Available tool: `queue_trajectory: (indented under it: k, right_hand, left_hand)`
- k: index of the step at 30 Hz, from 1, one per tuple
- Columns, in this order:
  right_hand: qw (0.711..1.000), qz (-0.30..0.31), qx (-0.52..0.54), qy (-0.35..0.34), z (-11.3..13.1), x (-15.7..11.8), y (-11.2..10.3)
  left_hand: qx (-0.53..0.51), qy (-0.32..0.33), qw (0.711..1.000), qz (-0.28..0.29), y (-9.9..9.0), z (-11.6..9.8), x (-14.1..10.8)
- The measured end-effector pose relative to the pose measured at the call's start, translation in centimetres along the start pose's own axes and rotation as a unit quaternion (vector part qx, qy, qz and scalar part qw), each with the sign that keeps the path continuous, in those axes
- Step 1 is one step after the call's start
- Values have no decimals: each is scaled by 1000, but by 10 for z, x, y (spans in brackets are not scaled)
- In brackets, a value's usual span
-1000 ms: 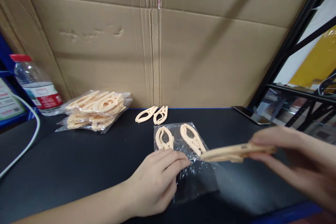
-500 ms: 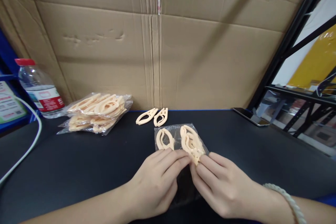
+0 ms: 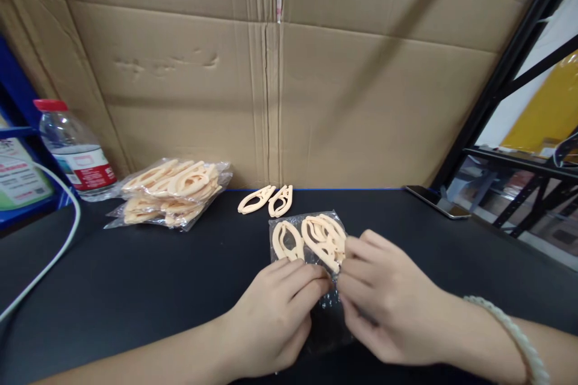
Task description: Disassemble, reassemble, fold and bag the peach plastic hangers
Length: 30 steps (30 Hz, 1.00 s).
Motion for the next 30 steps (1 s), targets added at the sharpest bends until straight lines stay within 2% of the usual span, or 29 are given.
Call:
queue_trajectory:
  k: [3,6,10,13,17,21,24,27,30]
  right_hand:
    - [993,2,90,70,-38,13,-1]
    - [984,40,158,70,-63,18,5]
    - [968,111,224,32,-68,12,11]
    - [956,118,266,25,-71,13,20]
    - [978,77,182,63,-99,34,57]
    - [981,112,151,35,-116,66,119]
    - [982,120,144,17,-122,89,154]
    - [982,129,139,3,-125,103,171]
    - [980,143,140,-15,-127,103,175]
  left_hand:
    - [-6,-1,1000,16,1,-1,1]
    - [1,1,1000,5,0,-1,1]
    - [3,8,1000,5,1,0,0]
    - [-2,7,1000,16,3,1,0]
    - [-3,6,1000,13,3,1,0]
    - [4,9,1000,5,1,0,1]
    - [4,15,1000,9,0,-1,1]
    - [-3,17,1000,16,0,0,0]
    - [-7,15,1000,14,0,-1,0]
Point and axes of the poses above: each hand's wrist, its own x-axis towards the middle knuckle, its own y-axis out of the palm, z = x × y, the point moved 5 cm from there along x, towards the middle knuckle, and after that the axes turned 7 degrees about -x, right-handed, at the moved point
